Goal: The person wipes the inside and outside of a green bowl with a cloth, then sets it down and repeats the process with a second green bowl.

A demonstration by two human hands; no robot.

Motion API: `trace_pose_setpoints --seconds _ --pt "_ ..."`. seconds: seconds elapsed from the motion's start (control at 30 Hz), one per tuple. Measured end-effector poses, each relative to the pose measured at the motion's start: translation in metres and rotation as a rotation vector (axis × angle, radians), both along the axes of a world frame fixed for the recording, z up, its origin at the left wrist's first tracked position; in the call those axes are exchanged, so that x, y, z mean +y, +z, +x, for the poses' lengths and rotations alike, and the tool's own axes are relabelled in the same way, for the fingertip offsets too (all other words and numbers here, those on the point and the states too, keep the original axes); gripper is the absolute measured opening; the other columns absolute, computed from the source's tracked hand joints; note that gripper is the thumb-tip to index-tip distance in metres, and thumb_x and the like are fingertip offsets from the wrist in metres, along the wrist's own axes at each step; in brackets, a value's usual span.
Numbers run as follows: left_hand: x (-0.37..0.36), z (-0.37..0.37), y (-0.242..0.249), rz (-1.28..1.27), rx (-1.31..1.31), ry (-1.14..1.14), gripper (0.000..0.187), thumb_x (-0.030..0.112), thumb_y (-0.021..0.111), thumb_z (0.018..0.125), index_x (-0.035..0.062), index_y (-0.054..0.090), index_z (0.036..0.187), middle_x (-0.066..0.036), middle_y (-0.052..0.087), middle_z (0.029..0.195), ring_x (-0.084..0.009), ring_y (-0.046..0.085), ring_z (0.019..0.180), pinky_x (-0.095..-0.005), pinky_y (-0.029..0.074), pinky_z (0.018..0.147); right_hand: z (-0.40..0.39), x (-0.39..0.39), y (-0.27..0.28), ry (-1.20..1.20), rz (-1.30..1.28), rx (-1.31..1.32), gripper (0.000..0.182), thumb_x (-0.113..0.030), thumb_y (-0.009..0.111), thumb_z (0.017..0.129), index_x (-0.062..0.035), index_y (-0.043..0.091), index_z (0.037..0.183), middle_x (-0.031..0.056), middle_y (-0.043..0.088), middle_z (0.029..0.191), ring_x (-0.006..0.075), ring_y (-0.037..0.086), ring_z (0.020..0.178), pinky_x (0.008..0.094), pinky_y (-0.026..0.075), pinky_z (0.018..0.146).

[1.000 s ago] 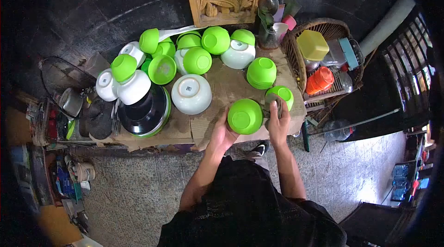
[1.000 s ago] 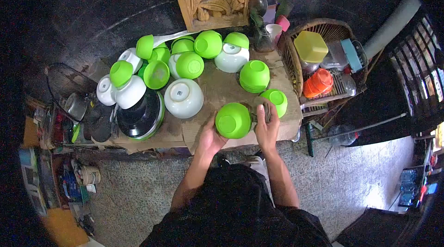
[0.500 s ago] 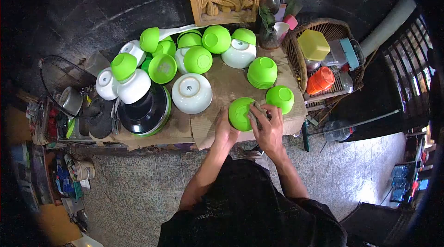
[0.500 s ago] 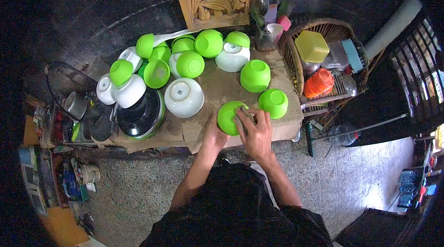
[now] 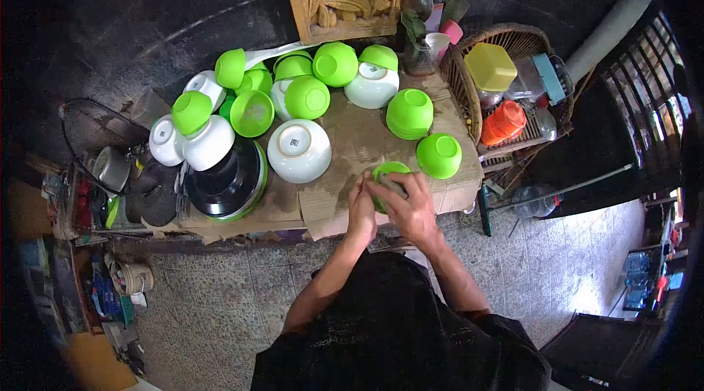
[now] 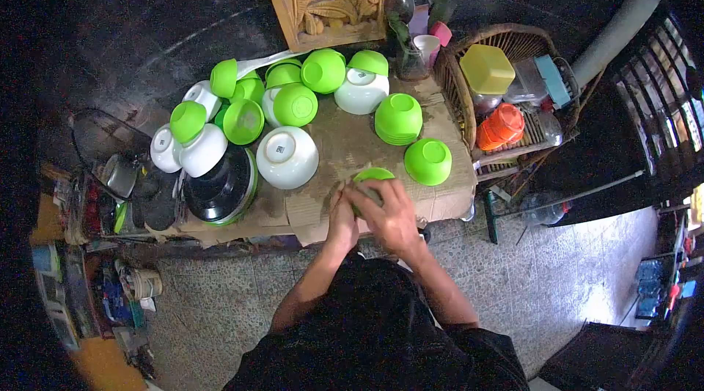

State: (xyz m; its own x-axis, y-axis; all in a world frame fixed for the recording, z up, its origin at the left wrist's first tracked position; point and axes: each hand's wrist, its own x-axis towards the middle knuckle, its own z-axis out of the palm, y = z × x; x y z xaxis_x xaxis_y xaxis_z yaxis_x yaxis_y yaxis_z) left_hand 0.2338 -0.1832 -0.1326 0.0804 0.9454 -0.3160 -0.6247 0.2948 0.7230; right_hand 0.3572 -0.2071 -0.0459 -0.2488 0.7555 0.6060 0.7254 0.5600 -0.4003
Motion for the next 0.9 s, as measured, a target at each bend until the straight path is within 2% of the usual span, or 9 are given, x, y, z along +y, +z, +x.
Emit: trace_pose_setpoints --seconds 0.1,0.2,0.3,0.33,0.37,0.53,0.7,0.77,0.9 --pt "0.001 -0.005 0.018 0.172 0.209 -0.005 0.027 0.029 0.052 0.11 0.006 0.066 0.11 0.001 0.064 0.101 -0.0096 0.059 0.089 -0.0277 0.049 0.084 0.005 0.011 0.01 -0.076 -0.021 0.024 0.041 -0.005 0.079 0.077 -0.0155 0.078 0.117 0.0118 0.064 0.115 0.0324 0.062 0.104 0.0427 0.054 0.087" --pt "0.004 -0.02 0.012 0.187 0.284 -0.067 0.022 0.024 0.056 0.107 0.0057 0.067 0.106 0.0 0.066 0.101 -0.0105 0.061 0.095 -0.0283 0.049 0.085 0.006 0.018 0.016 -0.231 -0.113 0.184 0.02 -0.008 0.077 0.087 -0.0077 0.076 0.107 0.0151 0.067 0.109 0.0351 0.065 0.1 0.0437 0.054 0.088" --pt "0.005 -0.025 0.016 0.158 0.126 0.078 0.019 0.021 0.06 0.104 0.0048 0.069 0.106 -0.001 0.068 0.101 -0.0117 0.063 0.096 -0.0276 0.049 0.088 0.012 0.023 0.007 -0.221 -0.348 0.409 0.018 -0.01 0.077 0.09 -0.0059 0.076 0.108 0.0166 0.068 0.107 0.0345 0.066 0.099 0.0425 0.054 0.09" --pt "0.004 -0.021 0.037 0.082 0.123 0.164 0.015 0.017 0.061 0.101 0.008 0.065 0.09 0.0 0.062 0.085 -0.0088 0.058 0.077 -0.0279 0.048 0.071 0.015 0.023 0.002 -0.156 -0.362 0.472 0.022 -0.014 0.077 0.093 -0.0056 0.075 0.112 0.0124 0.072 0.104 0.0233 0.069 0.097 0.0358 0.053 0.087" --pt "0.004 -0.022 0.042 0.082 0.122 0.165 0.015 0.017 0.061 0.101 0.008 0.065 0.09 0.0 0.062 0.085 -0.0088 0.058 0.077 -0.0279 0.048 0.071 0.016 0.021 0.001 -0.155 -0.363 0.47 0.022 -0.014 0.077 0.093 -0.0056 0.075 0.112 0.0124 0.072 0.104 0.0233 0.069 0.097 0.0358 0.053 0.087" --pt "0.012 -0.027 0.04 -0.103 -0.185 0.07 0.023 0.022 0.059 0.103 0.0015 0.069 0.104 -0.01 0.072 0.099 -0.0198 0.072 0.087 -0.0358 0.059 0.078 0.027 0.011 -0.011 -0.12 -0.767 0.815 0.032 -0.019 0.08 0.093 0.0015 0.071 0.117 0.009 0.074 0.105 0.0113 0.066 0.095 0.0268 0.053 0.082" --pt "0.022 -0.026 0.019 -0.094 -0.339 -0.006 0.03 0.026 0.059 0.104 0.0016 0.063 0.122 -0.01 0.07 0.11 -0.0189 0.07 0.099 -0.0355 0.059 0.084 0.038 -0.007 -0.023 -0.063 -1.038 1.016 0.041 -0.018 0.081 0.092 -0.0014 0.064 0.126 0.0057 0.071 0.1 0.0139 0.067 0.083 0.0293 0.055 0.074" --pt "0.025 -0.011 0.032 -0.052 0.006 0.211 0.044 0.029 0.058 0.106 0.0015 0.05 0.14 -0.011 0.063 0.128 -0.0211 0.063 0.118 -0.0374 0.054 0.098 0.043 -0.008 -0.027 -0.025 -1.068 1.154 0.045 -0.019 0.081 0.092 -0.0017 0.061 0.129 0.0044 0.07 0.099 0.0147 0.066 0.079 0.0308 0.055 0.071" --pt "0.024 0.015 0.038 0.402 0.348 0.019 0.071 0.035 0.073 0.096 0.0026 0.039 0.149 -0.013 0.054 0.139 -0.0257 0.055 0.129 -0.0406 0.046 0.109 0.056 0.004 -0.025 -0.01 -1.016 1.47 0.053 -0.023 0.078 0.095 -0.0005 0.054 0.137 0.0071 0.069 0.107 0.0139 0.066 0.076 0.0304 0.057 0.064"
